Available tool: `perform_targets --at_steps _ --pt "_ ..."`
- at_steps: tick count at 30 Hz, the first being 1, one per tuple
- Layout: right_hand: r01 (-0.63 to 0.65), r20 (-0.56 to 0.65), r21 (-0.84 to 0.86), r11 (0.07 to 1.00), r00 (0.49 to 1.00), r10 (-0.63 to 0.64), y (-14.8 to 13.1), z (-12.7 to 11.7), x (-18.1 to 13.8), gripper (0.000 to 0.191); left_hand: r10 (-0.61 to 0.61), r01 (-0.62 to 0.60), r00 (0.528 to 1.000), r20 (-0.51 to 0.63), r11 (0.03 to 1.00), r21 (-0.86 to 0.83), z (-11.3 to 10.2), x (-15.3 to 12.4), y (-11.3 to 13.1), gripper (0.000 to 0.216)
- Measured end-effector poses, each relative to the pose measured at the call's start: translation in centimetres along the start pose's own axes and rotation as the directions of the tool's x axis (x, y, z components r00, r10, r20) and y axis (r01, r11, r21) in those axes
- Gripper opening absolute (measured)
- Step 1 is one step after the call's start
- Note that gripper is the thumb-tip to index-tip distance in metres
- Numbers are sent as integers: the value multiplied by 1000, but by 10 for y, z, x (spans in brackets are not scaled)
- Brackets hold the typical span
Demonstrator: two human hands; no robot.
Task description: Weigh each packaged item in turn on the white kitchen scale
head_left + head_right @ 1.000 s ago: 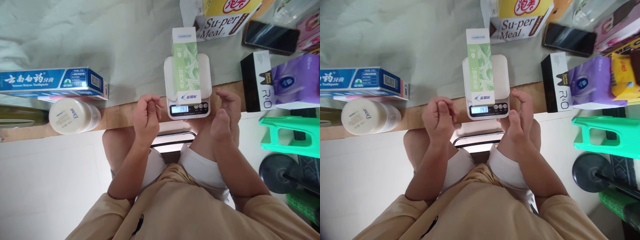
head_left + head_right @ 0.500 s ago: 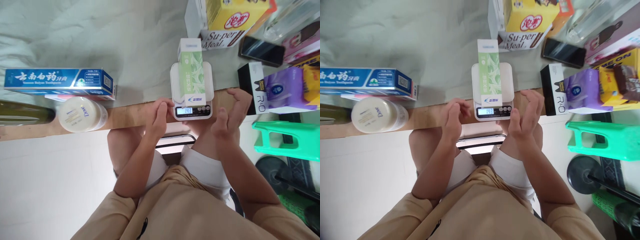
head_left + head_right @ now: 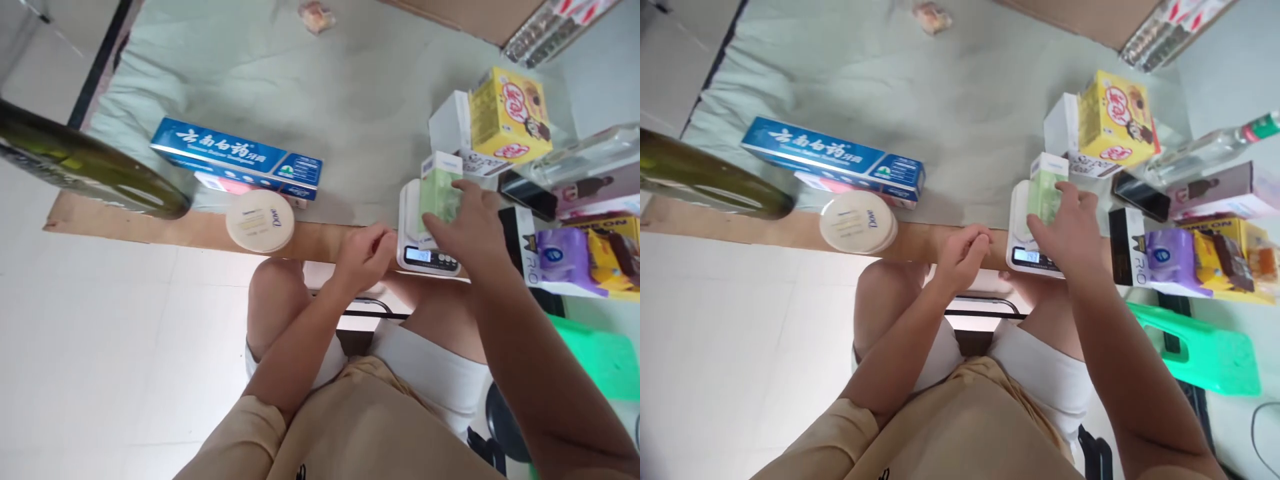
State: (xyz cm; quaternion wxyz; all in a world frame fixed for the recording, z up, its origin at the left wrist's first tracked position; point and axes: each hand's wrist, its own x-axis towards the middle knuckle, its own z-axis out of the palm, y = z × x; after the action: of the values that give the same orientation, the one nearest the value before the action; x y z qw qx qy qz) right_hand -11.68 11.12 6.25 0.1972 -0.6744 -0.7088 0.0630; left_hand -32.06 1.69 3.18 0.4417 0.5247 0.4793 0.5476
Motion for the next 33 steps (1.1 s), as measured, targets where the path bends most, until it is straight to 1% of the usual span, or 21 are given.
perform_targets --at_steps 3,5,7,9,10,11,12,14,17,19,22,25,28,31,33 --pt "-68 -14 -75 995 998 67 3 -3 9 73 -9 8 1000 -15 997 -73 -9 0 5 35" --pt "-30 -10 -46 999 1000 29 -8 -8 15 72 -41 39 999 -14 990 -136 -13 -1 9 34" --pt "39 -10 21 999 999 -38 -31 -12 22 76 -66 64 998 -7 982 -175 -18 -2 12 33" --pt "165 -2 111 980 986 -165 -65 -16 29 81 -71 70 997 3 979 -189 -22 -3 15 31" --pt "241 11 152 958 969 -246 -86 -18 33 82 -74 74 997 8 979 -190 -24 -4 15 30" --pt "330 21 197 923 940 -341 -108 -19 36 77 -77 78 997 12 979 -189 -26 -4 16 29" --pt "405 60 224 887 902 -427 -130 -19 38 71 -83 84 996 15 979 -185 -28 -4 16 28" --pt "523 62 231 821 834 -549 -172 -18 41 60 -104 104 995 10 979 -177 -32 -5 17 27" --pt "649 76 217 729 733 -676 -221 -11 42 55 -150 147 989 -4 972 -184 -36 -3 18 25" --pt "696 132 223 682 672 -729 -242 -3 41 54 -181 175 983 -12 966 -192 -39 -2 19 23" --pt "749 197 246 616 583 -788 -257 12 41 54 -215 206 976 -20 958 -200 -42 -1 21 24" --pt "788 176 289 544 515 -839 -255 30 45 58 -224 220 975 9 949 -226 -45 -1 25 25" --pt "798 120 347 492 483 -867 -248 46 49 61 -230 225 973 5 948 -226 -46 -2 28 25" --pt "795 156 354 492 469 -869 -244 52 53 60 -236 222 971 -45 954 -204 -46 -3 28 28" --pt "802 182 327 500 466 -866 -244 47 54 62 -228 210 971 -75 958 -196 -45 -3 27 28"
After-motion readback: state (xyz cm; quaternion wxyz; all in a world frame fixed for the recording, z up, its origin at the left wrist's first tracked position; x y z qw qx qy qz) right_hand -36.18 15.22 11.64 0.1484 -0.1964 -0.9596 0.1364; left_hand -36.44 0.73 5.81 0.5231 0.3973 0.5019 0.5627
